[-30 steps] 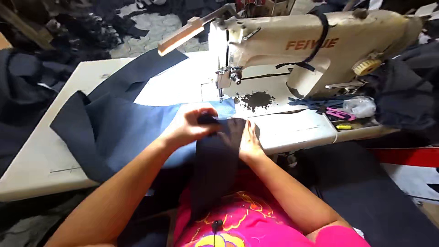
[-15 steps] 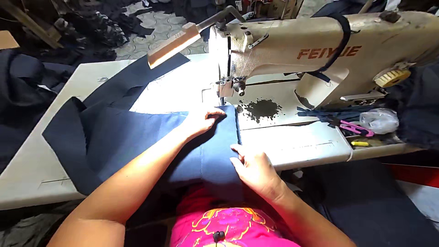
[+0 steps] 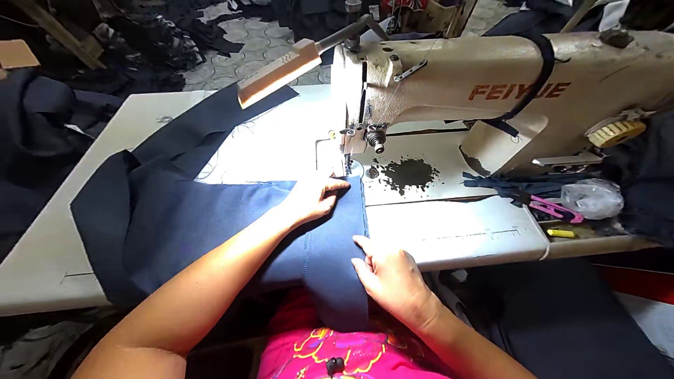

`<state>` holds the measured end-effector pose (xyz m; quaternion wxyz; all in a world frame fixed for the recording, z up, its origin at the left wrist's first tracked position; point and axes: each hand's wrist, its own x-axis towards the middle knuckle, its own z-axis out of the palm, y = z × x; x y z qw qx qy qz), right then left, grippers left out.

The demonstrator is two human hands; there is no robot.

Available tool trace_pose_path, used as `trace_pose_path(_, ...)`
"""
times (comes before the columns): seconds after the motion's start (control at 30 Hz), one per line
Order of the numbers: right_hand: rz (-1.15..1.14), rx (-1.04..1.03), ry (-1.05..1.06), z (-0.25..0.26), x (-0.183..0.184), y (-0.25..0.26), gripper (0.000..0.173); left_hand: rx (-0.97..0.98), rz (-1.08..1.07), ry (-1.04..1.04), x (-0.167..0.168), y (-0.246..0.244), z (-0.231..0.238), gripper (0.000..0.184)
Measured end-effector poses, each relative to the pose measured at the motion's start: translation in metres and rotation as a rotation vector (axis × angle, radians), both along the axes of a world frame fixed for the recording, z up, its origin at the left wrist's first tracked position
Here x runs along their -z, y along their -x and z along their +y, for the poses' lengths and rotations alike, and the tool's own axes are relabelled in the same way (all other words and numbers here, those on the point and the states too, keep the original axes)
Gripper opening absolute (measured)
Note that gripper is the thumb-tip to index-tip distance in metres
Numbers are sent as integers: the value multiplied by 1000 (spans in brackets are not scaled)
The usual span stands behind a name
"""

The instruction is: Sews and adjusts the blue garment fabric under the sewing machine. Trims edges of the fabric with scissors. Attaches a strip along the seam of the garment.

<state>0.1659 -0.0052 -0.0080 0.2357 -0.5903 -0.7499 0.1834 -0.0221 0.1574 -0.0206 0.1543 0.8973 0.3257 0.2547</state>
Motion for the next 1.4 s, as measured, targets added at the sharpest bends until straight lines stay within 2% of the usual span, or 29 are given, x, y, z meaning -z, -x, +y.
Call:
trace_pose_path(0.13, -22, 27, -79, -2, 4, 1, 38, 22, 29, -8, 0, 0, 1, 38)
trace_pose_path(0.3, -22, 34, -62, -4, 3, 0, 38, 36, 59, 12, -3, -1, 1, 39)
trace_pose_path(0.5, -36, 26, -96, -2, 5, 0, 37, -24, 225, -197, -18, -20, -17, 29)
trace_pose_path(0.53, -31, 28, -94, -2, 5, 0, 37, -65, 260, -173, -17, -26, -25, 28)
trace_pose_path(0.6, -18, 37, -96, -2, 5, 1, 37, -176, 334, -39, -11, -35, -44, 44)
trace_pose_path(0.7, -18, 43, -95, -1, 6, 2, 36, -250, 295, -5, 5, -37, -53, 54)
trace_pose_path(1.4, -21, 52, -67, 17, 1, 18, 36, -257, 300, 45, 1, -22, -34, 54)
